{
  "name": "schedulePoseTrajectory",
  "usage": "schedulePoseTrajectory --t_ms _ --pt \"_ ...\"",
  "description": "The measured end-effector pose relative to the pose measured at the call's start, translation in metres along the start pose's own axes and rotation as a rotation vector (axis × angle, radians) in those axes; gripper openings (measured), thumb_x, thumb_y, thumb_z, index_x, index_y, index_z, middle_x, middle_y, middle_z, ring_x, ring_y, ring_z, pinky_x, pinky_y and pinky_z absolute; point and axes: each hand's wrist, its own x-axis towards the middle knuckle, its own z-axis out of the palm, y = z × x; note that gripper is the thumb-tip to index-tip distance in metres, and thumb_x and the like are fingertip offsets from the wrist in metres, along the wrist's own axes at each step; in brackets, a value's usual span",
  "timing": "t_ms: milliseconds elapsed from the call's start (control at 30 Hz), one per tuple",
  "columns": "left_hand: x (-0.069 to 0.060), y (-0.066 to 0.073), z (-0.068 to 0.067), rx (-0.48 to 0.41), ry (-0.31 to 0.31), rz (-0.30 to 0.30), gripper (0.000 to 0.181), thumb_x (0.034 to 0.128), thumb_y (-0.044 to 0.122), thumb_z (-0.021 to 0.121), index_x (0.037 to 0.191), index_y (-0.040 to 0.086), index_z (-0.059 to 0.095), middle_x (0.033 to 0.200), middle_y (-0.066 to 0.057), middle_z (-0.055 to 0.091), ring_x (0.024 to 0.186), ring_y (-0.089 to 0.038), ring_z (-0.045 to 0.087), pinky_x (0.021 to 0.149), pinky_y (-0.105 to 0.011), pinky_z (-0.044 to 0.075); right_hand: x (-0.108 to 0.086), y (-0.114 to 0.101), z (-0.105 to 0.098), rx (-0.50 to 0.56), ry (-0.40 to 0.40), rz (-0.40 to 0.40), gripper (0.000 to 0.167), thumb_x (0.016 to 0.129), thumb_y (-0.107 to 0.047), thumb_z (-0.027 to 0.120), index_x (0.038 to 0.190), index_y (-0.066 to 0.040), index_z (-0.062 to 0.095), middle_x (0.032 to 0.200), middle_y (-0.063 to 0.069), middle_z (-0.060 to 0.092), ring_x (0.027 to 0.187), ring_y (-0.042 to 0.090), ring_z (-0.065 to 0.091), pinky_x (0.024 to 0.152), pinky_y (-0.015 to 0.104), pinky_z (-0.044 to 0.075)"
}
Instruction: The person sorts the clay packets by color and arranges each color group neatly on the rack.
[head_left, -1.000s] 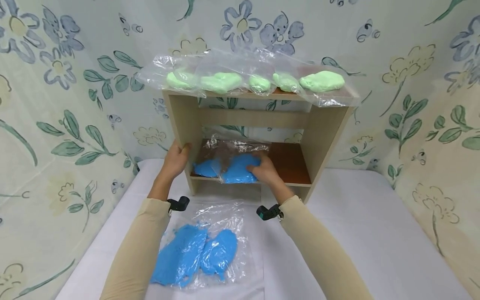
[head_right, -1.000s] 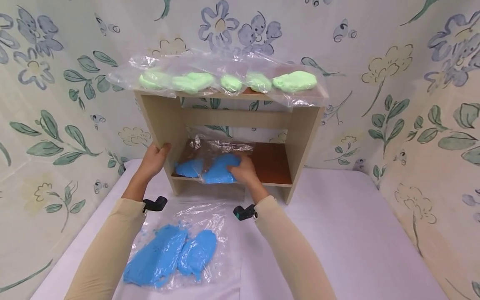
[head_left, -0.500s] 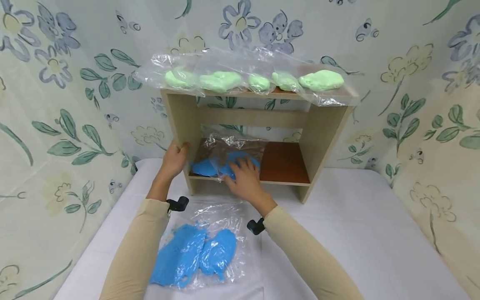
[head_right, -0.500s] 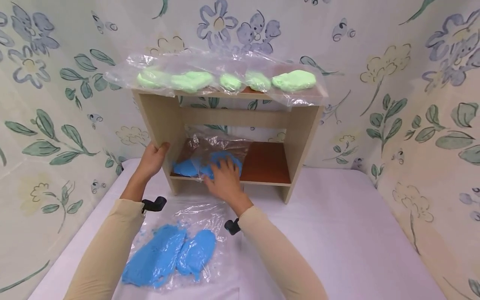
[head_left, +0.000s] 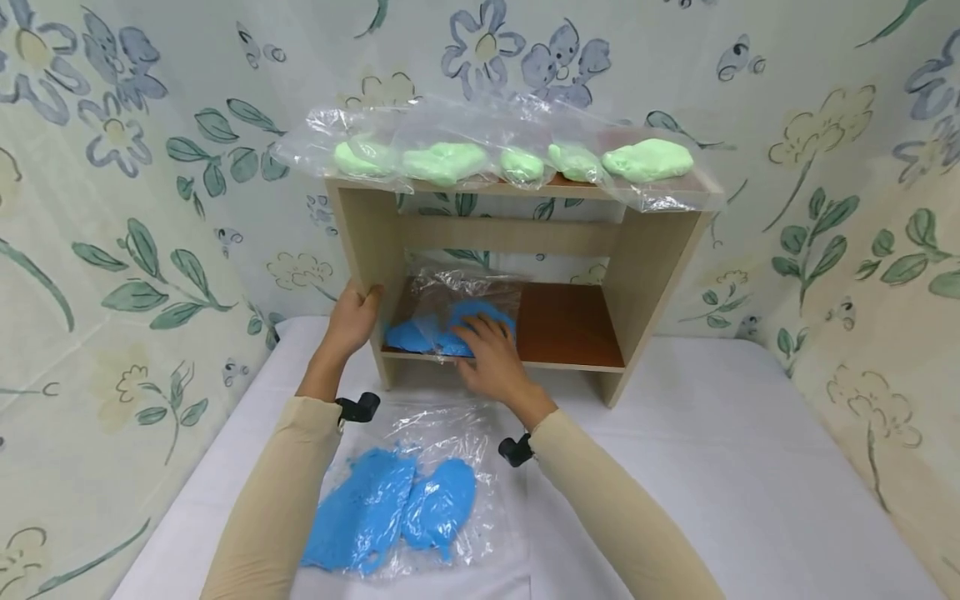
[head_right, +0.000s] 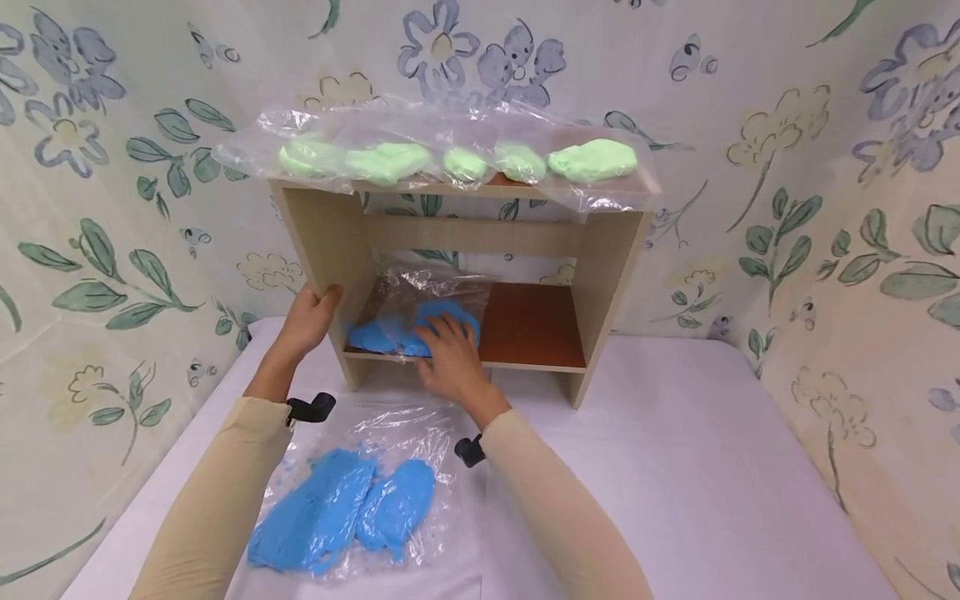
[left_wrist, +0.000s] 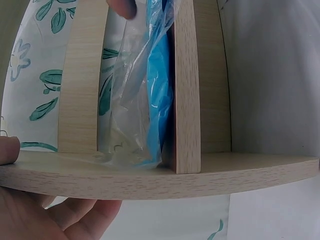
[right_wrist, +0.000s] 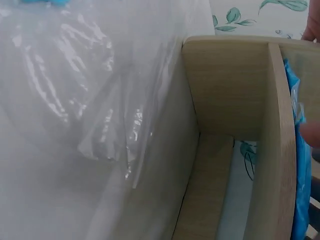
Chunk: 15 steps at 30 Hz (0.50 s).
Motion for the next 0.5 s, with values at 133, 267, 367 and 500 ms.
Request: schedulePoseTrajectory --t_ms 133,267,367,500 --pt "-0.001 -0.001 0.001 0.003 -0.005 -0.003 0.055 0.1067 0.030 0.033 0.158 0.015 0.019 0.160 -0.018 0.032 0.146 -0.042 0.035 0.115 -0.064 0.033 -0.009 -0.005 0.000 0.008 0.187 -0.043 0.037 0.089 -0.019 0.067 0.125 -0.013 0.066 0.139 0.012 0.059 0.138 0.039 0.044 0.110 0.063 0.033" --pt "-0.002 0.000 0.002 0.012 -0.012 -0.014 0.055 0.1070 0.030 0.032 0.159 0.016 0.018 0.160 -0.018 0.032 0.146 -0.042 0.035 0.114 -0.064 0.034 -0.023 -0.014 -0.006 -0.003 0.333 -0.107 0.022 0.086 -0.012 0.070 0.108 -0.012 0.073 0.121 0.009 0.068 0.123 0.034 0.054 0.098 0.057 0.041" --pt "-0.001 0.002 0.001 0.009 -0.006 -0.003 0.055 0.1066 0.029 0.033 0.158 0.015 0.020 0.160 -0.019 0.033 0.145 -0.042 0.036 0.114 -0.063 0.035 -0.035 -0.021 -0.013 0.002 0.395 -0.192 0.015 0.085 -0.009 0.071 0.099 -0.013 0.075 0.108 0.005 0.070 0.110 0.027 0.057 0.088 0.048 0.045" --pt "0.000 0.002 0.000 0.004 -0.005 0.008 0.055 0.1063 0.028 0.034 0.158 0.015 0.020 0.160 -0.018 0.032 0.146 -0.041 0.035 0.116 -0.062 0.033 -0.057 -0.027 -0.021 0.006 0.393 -0.360 0.012 0.083 -0.007 0.071 0.092 -0.014 0.076 0.095 0.001 0.072 0.096 0.021 0.060 0.081 0.036 0.050"
